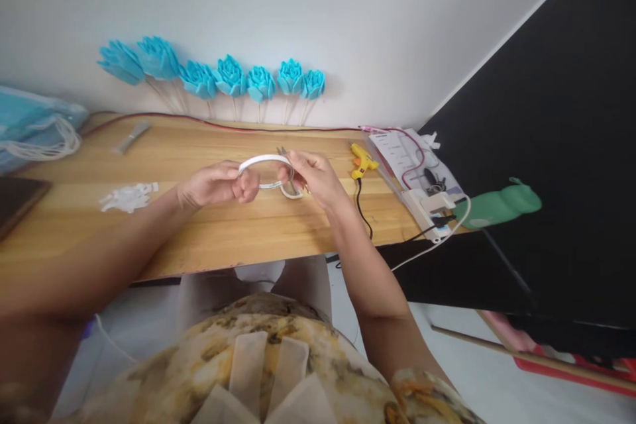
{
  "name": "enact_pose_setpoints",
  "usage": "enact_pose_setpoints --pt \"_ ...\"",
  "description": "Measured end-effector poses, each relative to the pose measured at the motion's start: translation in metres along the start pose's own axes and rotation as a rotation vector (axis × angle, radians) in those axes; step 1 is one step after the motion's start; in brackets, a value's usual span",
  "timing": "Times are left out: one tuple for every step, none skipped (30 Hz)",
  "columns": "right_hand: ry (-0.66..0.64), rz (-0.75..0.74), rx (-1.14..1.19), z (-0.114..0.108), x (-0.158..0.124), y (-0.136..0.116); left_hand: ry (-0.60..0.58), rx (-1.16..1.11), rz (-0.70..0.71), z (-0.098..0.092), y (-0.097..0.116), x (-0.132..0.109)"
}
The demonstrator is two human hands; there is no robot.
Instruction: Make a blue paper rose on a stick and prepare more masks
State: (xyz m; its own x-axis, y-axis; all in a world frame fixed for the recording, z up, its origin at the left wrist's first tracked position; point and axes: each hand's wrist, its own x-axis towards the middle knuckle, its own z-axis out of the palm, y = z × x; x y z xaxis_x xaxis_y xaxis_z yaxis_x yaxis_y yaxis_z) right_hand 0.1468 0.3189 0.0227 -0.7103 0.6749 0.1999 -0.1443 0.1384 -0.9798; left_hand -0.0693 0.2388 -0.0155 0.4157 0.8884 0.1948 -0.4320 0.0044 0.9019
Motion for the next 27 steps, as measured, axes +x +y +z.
enact_pose_setpoints --pt "-0.003 0.006 0.044 0.001 -0.002 0.004 -0.003 -0.007 0.012 0.0 0.0 0.001" --pt "-0.012 0.011 0.079 0.002 -0.003 0.008 -0.01 -0.006 0.012 0.0 0.0 0.001" --pt "-0.02 0.015 0.109 0.004 -0.005 0.012 -0.02 0.002 0.002 0.0 -0.001 0.001" --pt "-0.022 0.018 0.132 0.005 -0.006 0.015 -0.026 0.013 -0.009 -0.001 -0.001 0.001" --pt "-0.02 0.019 0.144 0.007 -0.007 0.017 -0.027 0.026 -0.023 -0.001 -0.002 0.001" --pt "-0.012 0.02 0.142 0.008 -0.007 0.019 -0.026 0.042 -0.04 -0.002 -0.002 0.001" --pt "-0.002 0.022 0.13 0.009 -0.008 0.019 -0.023 0.061 -0.056 -0.003 -0.003 0.0" --pt "0.01 0.025 0.109 0.01 -0.007 0.019 -0.018 0.08 -0.072 -0.004 -0.003 0.0" --pt "0.02 0.028 0.084 0.01 -0.007 0.018 -0.012 0.097 -0.086 -0.005 -0.002 -0.001" --pt "0.024 0.03 0.054 0.01 -0.007 0.016 -0.008 0.115 -0.096 -0.005 -0.002 -0.001" --pt "0.023 0.031 0.018 0.009 -0.006 0.014 -0.003 0.132 -0.101 -0.006 -0.001 -0.001" --pt "0.018 0.028 -0.023 0.008 -0.006 0.012 0.003 0.145 -0.105 -0.006 0.0 -0.002" --pt "0.013 0.019 -0.07 0.008 -0.005 0.01 0.011 0.157 -0.108 -0.006 0.001 -0.002" --pt "0.007 0.005 -0.125 0.007 -0.004 0.007 0.021 0.172 -0.112 -0.007 0.002 -0.002" --pt "0.002 -0.011 -0.187 0.007 -0.003 0.004 0.032 0.188 -0.121 -0.007 0.003 -0.002" --pt "-0.003 -0.028 -0.254 0.008 -0.003 0.002 0.045 0.204 -0.132 -0.008 0.003 -0.002" --pt "-0.007 -0.044 -0.321 0.008 -0.002 0.0 0.06 0.217 -0.144 -0.009 0.003 -0.001" --pt "-0.007 -0.059 -0.38 0.009 -0.002 -0.002 0.076 0.225 -0.155 -0.01 0.003 -0.001" --pt "-0.005 -0.07 -0.425 0.01 -0.001 -0.003 0.094 0.223 -0.159 -0.01 0.002 -0.001" --pt "0.0 -0.079 -0.444 0.011 -0.001 -0.003 0.113 0.207 -0.153 -0.011 0.002 -0.001" --pt "0.015 -0.083 -0.434 0.012 0.0 -0.002 0.128 0.183 -0.138 -0.011 0.001 -0.001" --pt "0.041 -0.079 -0.394 0.013 0.0 0.0 0.137 0.153 -0.116 -0.012 0.0 -0.001" --pt "0.074 -0.066 -0.331 0.013 0.0 0.003 0.138 0.121 -0.091 -0.012 -0.001 -0.001" --pt "0.113 -0.048 -0.256 0.013 -0.001 0.006 0.131 0.093 -0.064 -0.013 -0.002 -0.001" --pt "0.15 -0.029 -0.181 0.012 -0.001 0.01 0.115 0.068 -0.037 -0.013 -0.003 0.0" --pt "0.185 -0.011 -0.114 0.012 -0.002 0.014 0.093 0.046 -0.013 -0.013 -0.003 0.0" --pt "0.209 0.006 -0.058 0.012 -0.003 0.018 0.074 0.024 0.01 -0.013 -0.004 0.0"
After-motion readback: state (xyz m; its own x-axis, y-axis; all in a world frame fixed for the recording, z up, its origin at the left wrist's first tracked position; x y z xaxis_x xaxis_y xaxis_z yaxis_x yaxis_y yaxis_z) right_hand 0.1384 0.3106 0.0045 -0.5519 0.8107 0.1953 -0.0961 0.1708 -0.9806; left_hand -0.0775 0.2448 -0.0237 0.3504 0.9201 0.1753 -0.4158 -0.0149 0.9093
